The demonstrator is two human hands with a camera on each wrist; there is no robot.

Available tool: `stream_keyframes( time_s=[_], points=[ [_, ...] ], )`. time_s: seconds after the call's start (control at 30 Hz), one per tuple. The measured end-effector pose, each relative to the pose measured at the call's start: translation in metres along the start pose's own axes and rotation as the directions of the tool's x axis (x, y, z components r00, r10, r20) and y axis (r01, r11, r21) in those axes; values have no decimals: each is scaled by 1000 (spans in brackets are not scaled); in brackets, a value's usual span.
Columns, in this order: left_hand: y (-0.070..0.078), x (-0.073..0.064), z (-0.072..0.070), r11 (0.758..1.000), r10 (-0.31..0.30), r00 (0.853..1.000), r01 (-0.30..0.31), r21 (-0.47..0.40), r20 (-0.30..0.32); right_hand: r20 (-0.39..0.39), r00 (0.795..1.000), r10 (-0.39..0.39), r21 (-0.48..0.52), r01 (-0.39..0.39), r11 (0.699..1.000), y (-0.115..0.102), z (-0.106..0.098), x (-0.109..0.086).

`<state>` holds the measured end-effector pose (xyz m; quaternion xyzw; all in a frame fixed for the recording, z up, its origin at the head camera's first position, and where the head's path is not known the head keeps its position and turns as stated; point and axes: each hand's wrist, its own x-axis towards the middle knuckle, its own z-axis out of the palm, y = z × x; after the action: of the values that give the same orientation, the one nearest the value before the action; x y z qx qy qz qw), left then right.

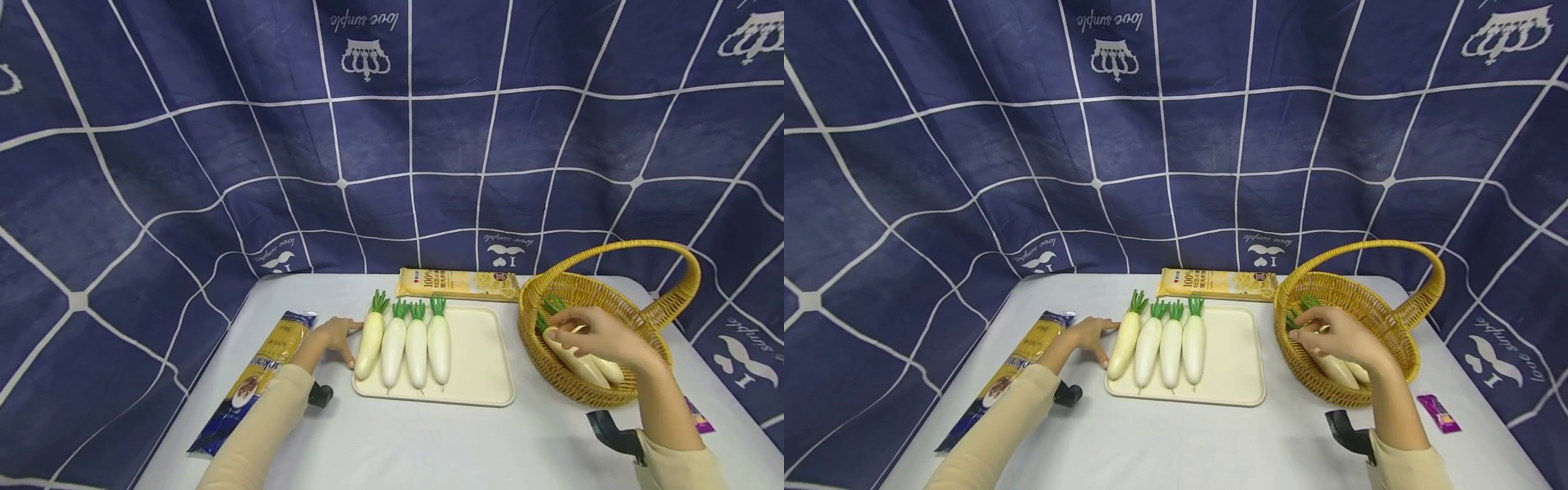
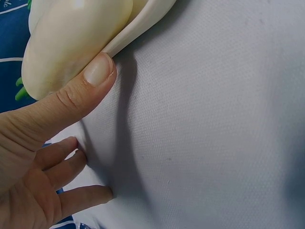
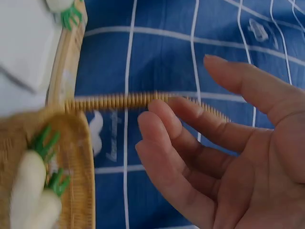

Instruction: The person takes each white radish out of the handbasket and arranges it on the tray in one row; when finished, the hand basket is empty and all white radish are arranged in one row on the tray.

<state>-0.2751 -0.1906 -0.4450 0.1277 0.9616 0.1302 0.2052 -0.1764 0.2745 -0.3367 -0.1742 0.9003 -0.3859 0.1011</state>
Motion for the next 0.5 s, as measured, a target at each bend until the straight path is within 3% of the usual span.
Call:
stream_keyframes(
  time_s=[0.13, 0.5],
  points=[
    [0, 0, 0, 1000, -6, 1000, 6, -5, 0, 4, 1000, 10, -23, -10, 1000, 13, -15, -6],
    [-1, 0, 1, 1000, 19, 1000, -19, 12, -9, 54, 987, 148, -19, -147, 989, 46, -51, 1]
  ],
)
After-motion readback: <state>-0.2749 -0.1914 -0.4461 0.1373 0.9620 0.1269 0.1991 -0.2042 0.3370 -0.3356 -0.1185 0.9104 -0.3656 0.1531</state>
